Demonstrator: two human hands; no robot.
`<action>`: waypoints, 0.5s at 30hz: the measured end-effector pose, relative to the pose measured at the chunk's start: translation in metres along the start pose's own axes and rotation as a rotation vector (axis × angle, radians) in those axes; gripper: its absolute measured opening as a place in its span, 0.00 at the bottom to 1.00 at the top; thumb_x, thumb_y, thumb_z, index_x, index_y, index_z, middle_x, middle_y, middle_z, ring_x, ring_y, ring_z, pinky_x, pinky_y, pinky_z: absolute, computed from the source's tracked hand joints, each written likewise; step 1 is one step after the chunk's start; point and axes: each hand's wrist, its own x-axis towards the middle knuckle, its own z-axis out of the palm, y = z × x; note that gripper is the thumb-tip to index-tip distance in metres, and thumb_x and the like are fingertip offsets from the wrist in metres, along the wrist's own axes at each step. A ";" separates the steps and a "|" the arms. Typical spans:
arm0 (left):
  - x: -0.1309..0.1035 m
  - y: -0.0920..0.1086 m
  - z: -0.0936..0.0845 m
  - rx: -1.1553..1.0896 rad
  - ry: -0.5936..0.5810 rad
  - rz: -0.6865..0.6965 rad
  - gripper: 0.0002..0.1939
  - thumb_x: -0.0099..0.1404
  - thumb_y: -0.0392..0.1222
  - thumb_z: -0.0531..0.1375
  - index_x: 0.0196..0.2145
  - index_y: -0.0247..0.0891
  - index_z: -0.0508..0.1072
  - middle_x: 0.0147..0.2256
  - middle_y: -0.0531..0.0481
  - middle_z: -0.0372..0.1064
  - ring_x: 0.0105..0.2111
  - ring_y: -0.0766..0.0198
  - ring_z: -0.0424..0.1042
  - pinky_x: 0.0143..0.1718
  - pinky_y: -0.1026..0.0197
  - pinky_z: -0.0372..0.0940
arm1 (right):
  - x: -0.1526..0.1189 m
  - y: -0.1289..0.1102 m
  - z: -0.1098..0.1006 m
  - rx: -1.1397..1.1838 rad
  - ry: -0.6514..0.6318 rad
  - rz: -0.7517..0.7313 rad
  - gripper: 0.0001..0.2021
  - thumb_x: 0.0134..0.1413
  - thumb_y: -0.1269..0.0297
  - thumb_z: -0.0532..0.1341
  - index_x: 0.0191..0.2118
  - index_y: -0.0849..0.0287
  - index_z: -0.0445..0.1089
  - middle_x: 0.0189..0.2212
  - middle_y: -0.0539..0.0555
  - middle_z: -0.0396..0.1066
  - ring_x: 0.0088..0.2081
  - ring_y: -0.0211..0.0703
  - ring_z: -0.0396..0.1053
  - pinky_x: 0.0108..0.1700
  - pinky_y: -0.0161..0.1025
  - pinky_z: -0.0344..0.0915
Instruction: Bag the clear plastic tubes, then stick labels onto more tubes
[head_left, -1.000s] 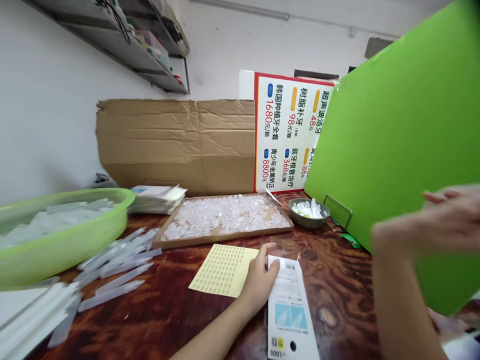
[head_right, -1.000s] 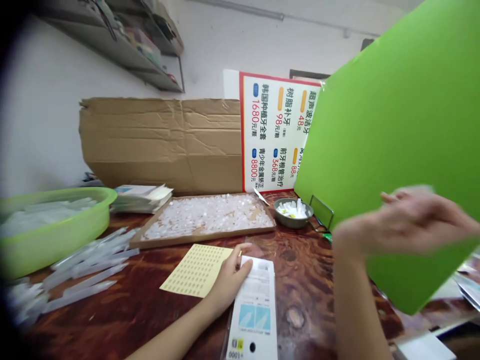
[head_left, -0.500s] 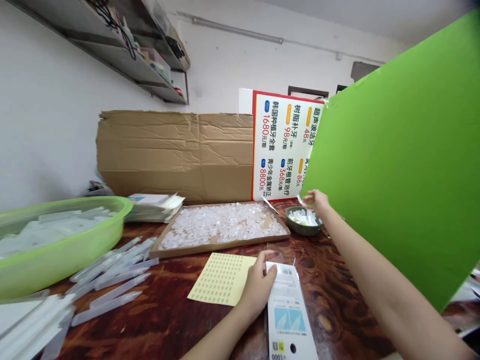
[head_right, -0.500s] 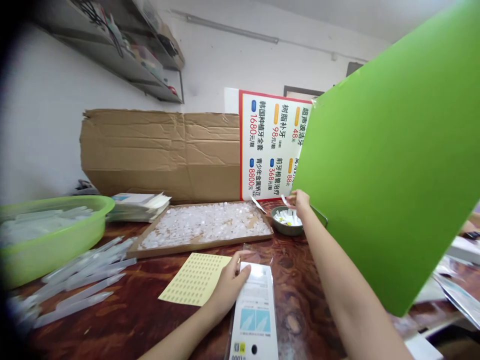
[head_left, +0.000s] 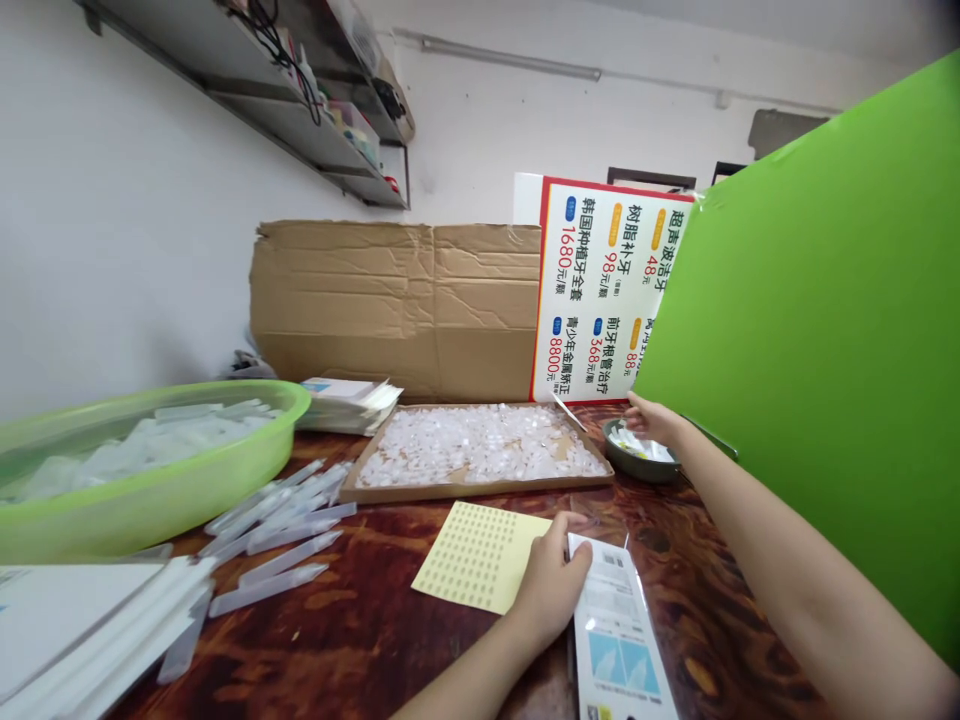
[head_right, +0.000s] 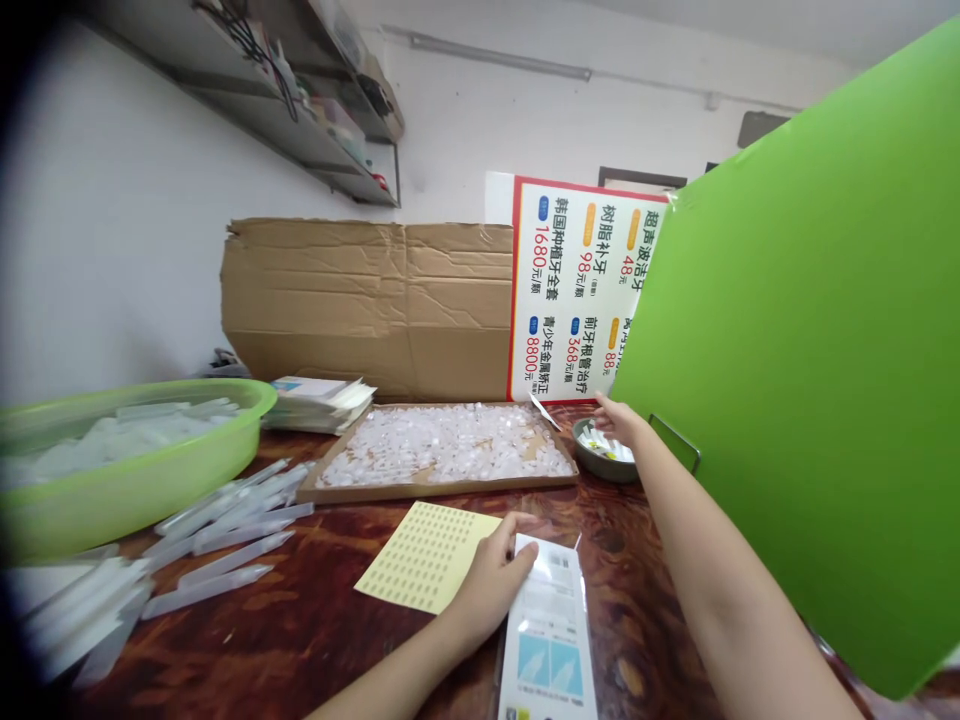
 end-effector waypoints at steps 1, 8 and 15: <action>0.000 0.001 0.000 0.013 -0.005 -0.002 0.14 0.60 0.39 0.53 0.44 0.38 0.68 0.33 0.49 0.69 0.33 0.61 0.67 0.36 0.63 0.60 | 0.000 0.005 -0.002 0.013 -0.012 0.046 0.16 0.60 0.57 0.55 0.49 0.62 0.64 0.46 0.57 0.66 0.43 0.44 0.68 0.44 0.48 0.67; 0.003 0.002 -0.001 -0.051 0.003 -0.038 0.16 0.60 0.37 0.52 0.47 0.39 0.65 0.25 0.53 0.64 0.27 0.63 0.64 0.30 0.64 0.58 | -0.001 0.011 -0.005 0.169 0.005 0.139 0.18 0.60 0.52 0.53 0.47 0.62 0.65 0.42 0.56 0.68 0.39 0.42 0.69 0.41 0.44 0.67; 0.003 0.001 -0.001 -0.027 0.012 -0.034 0.15 0.60 0.37 0.54 0.46 0.39 0.67 0.28 0.51 0.66 0.30 0.62 0.65 0.35 0.63 0.60 | -0.014 0.015 0.000 0.279 -0.042 0.128 0.20 0.62 0.53 0.46 0.41 0.66 0.65 0.41 0.66 0.68 0.40 0.48 0.70 0.37 0.41 0.68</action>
